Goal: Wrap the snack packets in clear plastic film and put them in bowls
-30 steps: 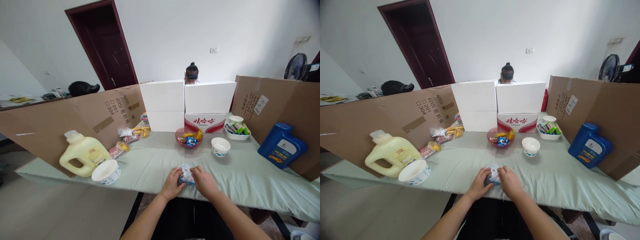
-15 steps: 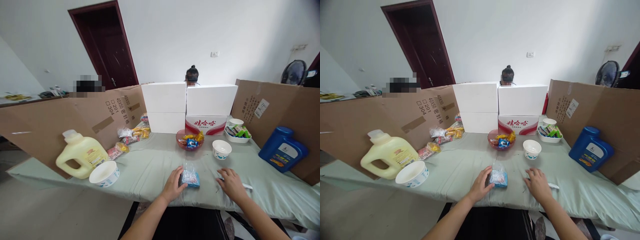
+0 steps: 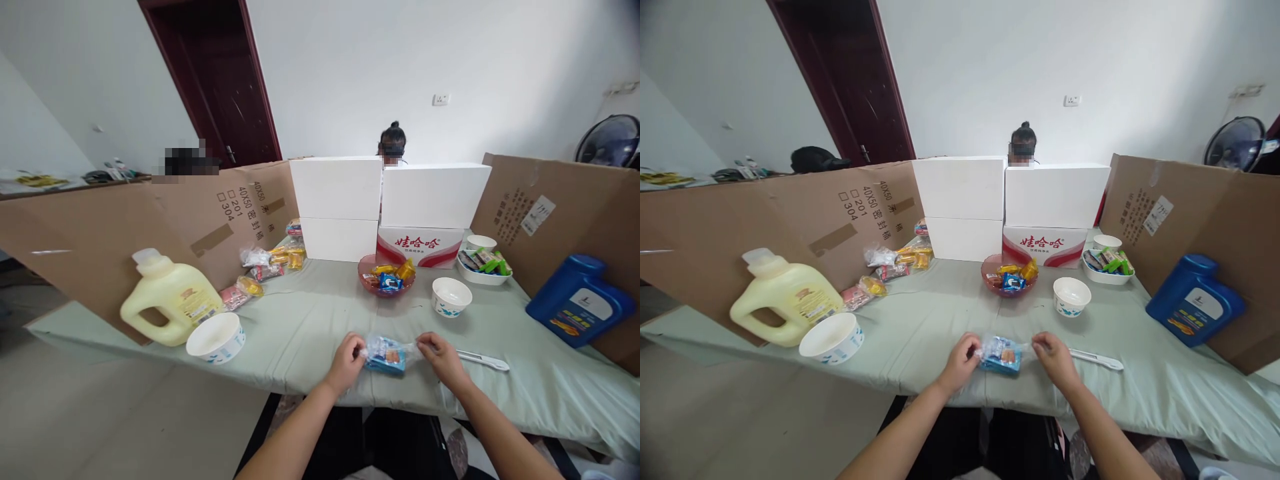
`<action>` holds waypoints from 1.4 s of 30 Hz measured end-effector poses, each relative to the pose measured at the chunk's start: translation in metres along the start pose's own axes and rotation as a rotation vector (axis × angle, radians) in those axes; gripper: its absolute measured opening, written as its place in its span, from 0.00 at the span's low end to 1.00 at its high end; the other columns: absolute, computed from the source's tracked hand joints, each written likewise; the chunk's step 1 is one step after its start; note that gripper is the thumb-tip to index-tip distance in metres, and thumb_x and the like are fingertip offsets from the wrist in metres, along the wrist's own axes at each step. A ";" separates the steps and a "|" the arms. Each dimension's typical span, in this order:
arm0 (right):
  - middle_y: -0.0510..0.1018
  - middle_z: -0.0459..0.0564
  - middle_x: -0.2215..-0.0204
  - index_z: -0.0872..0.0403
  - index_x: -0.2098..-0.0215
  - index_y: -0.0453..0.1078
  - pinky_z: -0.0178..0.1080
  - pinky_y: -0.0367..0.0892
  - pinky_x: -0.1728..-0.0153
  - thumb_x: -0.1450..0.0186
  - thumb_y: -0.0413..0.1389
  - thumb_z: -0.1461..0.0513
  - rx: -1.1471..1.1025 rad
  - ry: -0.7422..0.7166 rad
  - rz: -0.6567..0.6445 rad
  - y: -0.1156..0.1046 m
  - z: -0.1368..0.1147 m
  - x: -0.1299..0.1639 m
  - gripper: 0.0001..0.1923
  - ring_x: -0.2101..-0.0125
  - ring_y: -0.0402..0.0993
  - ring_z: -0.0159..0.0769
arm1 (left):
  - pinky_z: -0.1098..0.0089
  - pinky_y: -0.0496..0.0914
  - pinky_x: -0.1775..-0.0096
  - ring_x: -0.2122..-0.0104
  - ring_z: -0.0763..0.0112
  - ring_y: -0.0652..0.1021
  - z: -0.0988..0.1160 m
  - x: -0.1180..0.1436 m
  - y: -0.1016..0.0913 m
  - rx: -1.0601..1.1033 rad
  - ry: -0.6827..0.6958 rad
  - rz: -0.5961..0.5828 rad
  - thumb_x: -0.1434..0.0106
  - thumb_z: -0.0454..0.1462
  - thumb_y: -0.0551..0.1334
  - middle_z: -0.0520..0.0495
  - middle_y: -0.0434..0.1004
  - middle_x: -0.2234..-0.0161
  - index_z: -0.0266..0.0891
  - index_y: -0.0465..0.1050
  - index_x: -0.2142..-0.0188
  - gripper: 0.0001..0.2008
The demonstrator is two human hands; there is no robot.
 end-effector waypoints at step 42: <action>0.78 0.50 0.55 0.48 0.60 0.72 0.46 0.64 0.48 0.32 0.49 0.63 0.308 -0.486 -0.260 -0.037 -0.058 0.047 0.10 0.46 0.68 0.42 | 0.66 0.67 0.59 0.62 0.64 0.71 0.056 -0.002 -0.057 -0.630 0.273 -0.467 0.38 0.28 0.52 0.45 0.72 0.65 0.40 0.72 0.65 0.11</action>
Point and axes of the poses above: each hand's wrist, its own x-axis away from the middle knuckle, its own y-axis out of the palm, z = x × y, the point moved 1 cm from there along -x, towards the middle knuckle
